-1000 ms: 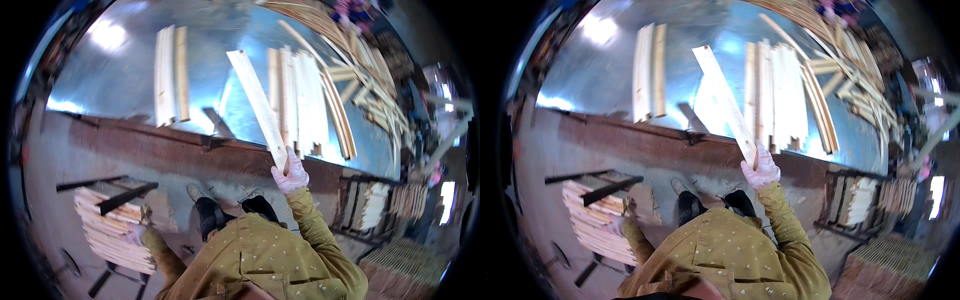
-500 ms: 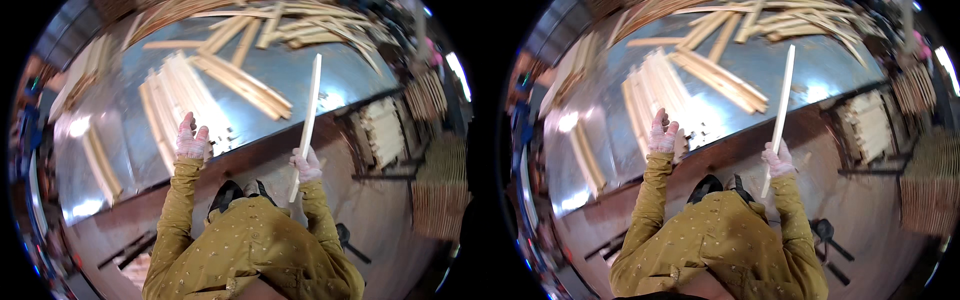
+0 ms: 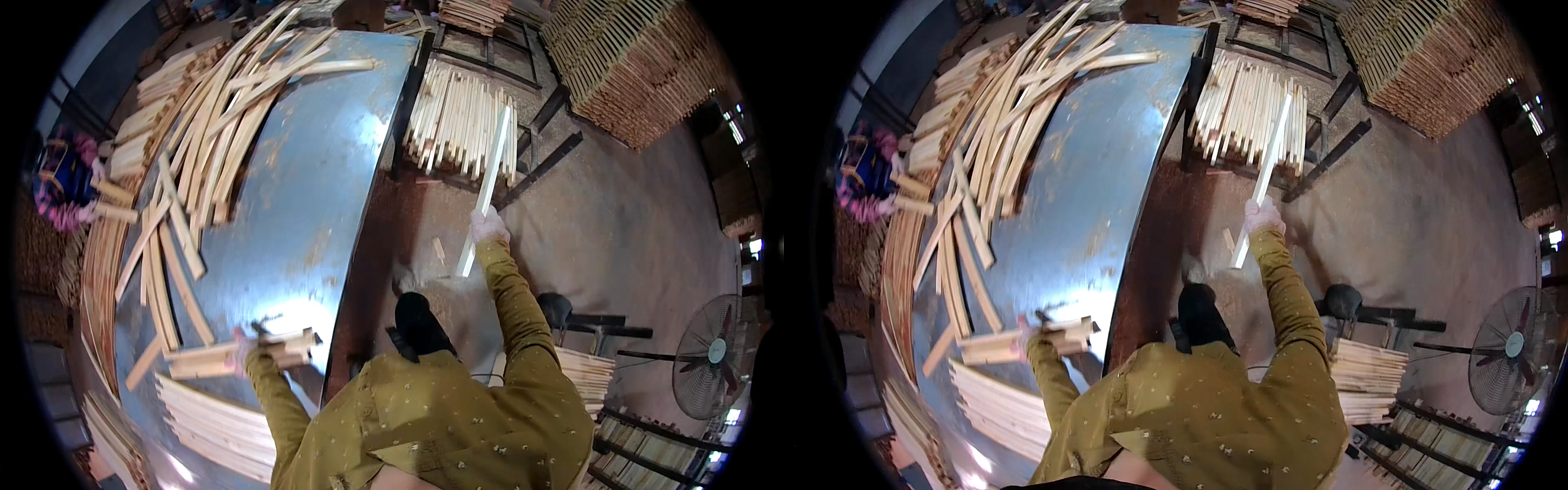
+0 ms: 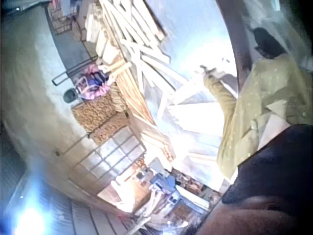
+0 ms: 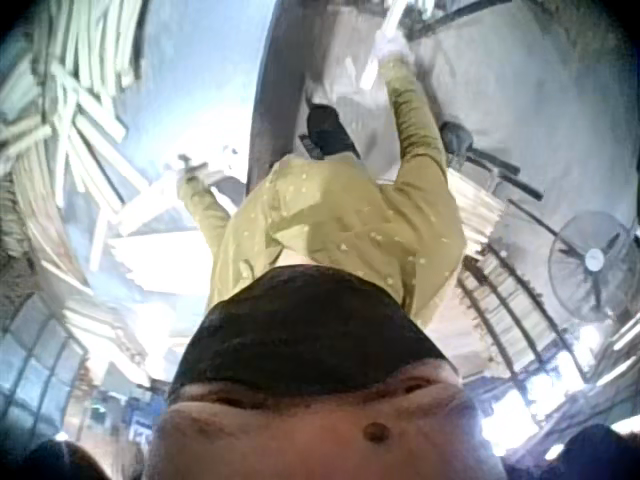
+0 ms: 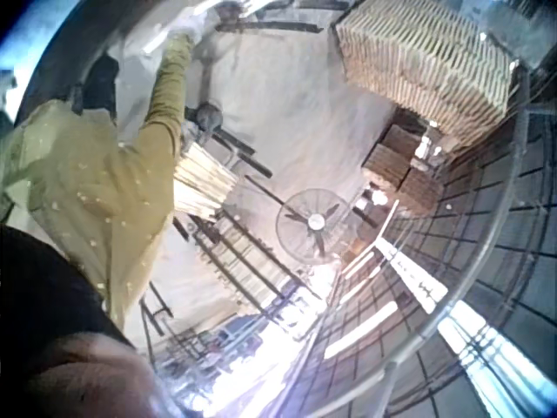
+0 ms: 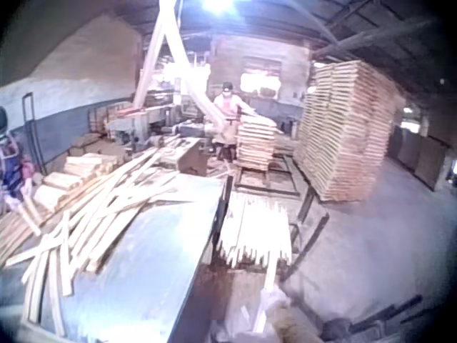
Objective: The person sorts and stacks thin wooden strips on a metal table. They pick up individual strips, align them, and place them into neat piles, occasionally moving the stacks to different locations on the table.
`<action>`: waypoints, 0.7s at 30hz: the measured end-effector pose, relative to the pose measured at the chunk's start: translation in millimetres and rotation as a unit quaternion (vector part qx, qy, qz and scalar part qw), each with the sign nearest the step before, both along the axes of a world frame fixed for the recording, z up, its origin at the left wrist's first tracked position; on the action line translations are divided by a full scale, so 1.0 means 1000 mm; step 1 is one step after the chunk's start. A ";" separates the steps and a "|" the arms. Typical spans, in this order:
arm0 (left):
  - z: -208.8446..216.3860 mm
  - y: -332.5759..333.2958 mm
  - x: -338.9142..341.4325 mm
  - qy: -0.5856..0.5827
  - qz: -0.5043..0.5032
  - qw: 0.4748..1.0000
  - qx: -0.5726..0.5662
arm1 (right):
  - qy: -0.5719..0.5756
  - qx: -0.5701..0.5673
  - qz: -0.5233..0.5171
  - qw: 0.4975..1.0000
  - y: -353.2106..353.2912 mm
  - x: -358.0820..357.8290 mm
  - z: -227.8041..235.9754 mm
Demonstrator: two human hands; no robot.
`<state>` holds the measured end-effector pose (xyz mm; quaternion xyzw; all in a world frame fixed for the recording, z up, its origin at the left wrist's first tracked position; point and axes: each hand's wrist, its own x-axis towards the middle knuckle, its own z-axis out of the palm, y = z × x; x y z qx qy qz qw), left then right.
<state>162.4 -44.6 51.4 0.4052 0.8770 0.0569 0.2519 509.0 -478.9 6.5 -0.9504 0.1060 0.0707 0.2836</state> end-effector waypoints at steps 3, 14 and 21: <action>-0.029 0.010 0.031 -0.018 -0.053 0.996 0.066 | -0.002 -0.031 -0.024 0.999 0.028 0.115 -0.014; -0.075 0.035 0.159 0.026 -0.130 0.989 0.060 | 0.116 -0.012 -0.049 0.992 0.121 0.453 -0.178; -0.052 -0.010 0.140 0.020 -0.060 0.997 0.040 | 0.227 -0.206 0.238 0.922 0.160 0.498 -0.212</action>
